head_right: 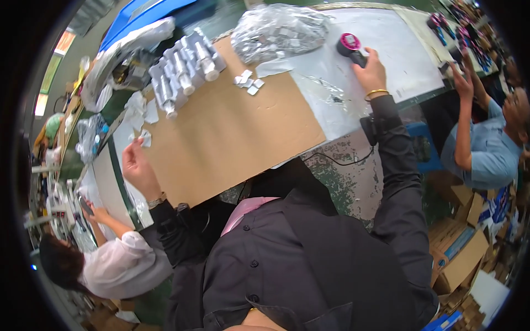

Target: The person wipes a small square component with a cloth, places it into a pink circular frame, and applies a substance from a syringe onto the component before repeating the process.

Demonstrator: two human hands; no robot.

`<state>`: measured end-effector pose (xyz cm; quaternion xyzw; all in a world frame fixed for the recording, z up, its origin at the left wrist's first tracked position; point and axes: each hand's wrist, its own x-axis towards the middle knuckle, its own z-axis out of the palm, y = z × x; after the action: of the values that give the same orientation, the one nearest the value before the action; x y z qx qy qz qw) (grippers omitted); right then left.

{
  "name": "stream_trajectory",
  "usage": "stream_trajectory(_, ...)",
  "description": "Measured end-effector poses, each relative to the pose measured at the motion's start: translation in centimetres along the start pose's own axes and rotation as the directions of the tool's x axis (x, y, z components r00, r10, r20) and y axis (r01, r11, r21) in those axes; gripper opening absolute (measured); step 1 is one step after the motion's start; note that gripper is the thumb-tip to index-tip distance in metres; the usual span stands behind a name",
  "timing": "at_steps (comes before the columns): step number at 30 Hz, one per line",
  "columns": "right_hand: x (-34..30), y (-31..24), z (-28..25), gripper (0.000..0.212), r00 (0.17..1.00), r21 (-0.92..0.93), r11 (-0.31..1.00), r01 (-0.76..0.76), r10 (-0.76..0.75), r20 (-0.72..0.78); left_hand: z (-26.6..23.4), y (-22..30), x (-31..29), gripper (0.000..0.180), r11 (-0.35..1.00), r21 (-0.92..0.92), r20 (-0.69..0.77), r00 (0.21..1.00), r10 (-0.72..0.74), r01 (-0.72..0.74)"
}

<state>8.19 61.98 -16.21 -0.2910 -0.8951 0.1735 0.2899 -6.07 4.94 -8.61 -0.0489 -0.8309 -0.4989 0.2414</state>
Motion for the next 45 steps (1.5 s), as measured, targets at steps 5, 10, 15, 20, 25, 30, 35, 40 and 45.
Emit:
stream_trajectory(5, -1.7, -4.6, -1.4, 0.063, 0.993, 0.177, 0.978, -0.107, 0.099, 0.057, 0.4, 0.7, -3.5, 0.018, 0.998, -0.057, 0.087, 0.996, -0.035, 0.041)
stream_trajectory(10, -8.3, -17.0, -2.6, 0.063, 0.951, 0.529, 0.849, 0.015, -0.176, 0.256, 1.9, 1.7, -6.3, 0.016, 0.989, -0.147, 0.227, 0.974, 0.006, 0.029)
stream_trajectory(15, -14.4, -25.9, 0.7, 0.066, 0.833, 0.577, 0.809, 0.11, -0.392, 0.391, 3.3, 3.1, -7.8, 0.014, 0.982, -0.181, 0.254, 0.967, -0.006, 0.054)
stream_trajectory(20, -17.5, -31.4, 4.0, 0.065, 0.794, 0.61, 0.766, 0.205, -0.494, 0.354, 2.3, 1.8, -7.3, 0.011, 0.967, -0.218, 0.24, 0.968, -0.075, 0.129)
stream_trajectory(25, -17.5, -32.3, 5.5, 0.062, 0.733, 0.682, 0.671, 0.292, -0.615, 0.292, 1.5, -0.2, -6.4, 0.017, 0.951, -0.251, 0.265, 0.957, -0.115, 0.183)
stream_trajectory(30, -11.4, -31.5, 4.6, 0.068, 0.885, 0.583, 0.799, 0.149, -0.37, 0.281, 2.8, 0.2, -6.3, 0.037, 0.939, -0.247, 0.255, 0.951, -0.176, 0.24)
stream_trajectory(35, -5.2, -32.4, 6.3, 0.082, 0.947, 0.519, 0.841, 0.151, -0.273, 0.167, 3.7, 1.1, -6.1, 0.057, 0.953, -0.197, 0.348, 0.925, -0.153, 0.231)
stream_trajectory(40, -3.2, -31.6, 9.9, 0.078, 0.873, 0.442, 0.824, 0.354, -0.46, 0.16, 3.9, 1.0, -6.1, 0.058, 0.962, -0.206, 0.389, 0.918, -0.085, 0.176)
stream_trajectory(45, -2.6, -31.8, 10.7, 0.061, 0.864, 0.461, 0.826, 0.324, -0.457, 0.211, 3.9, 0.4, -6.3, 0.057, 0.977, -0.173, 0.376, 0.925, -0.053, 0.126)
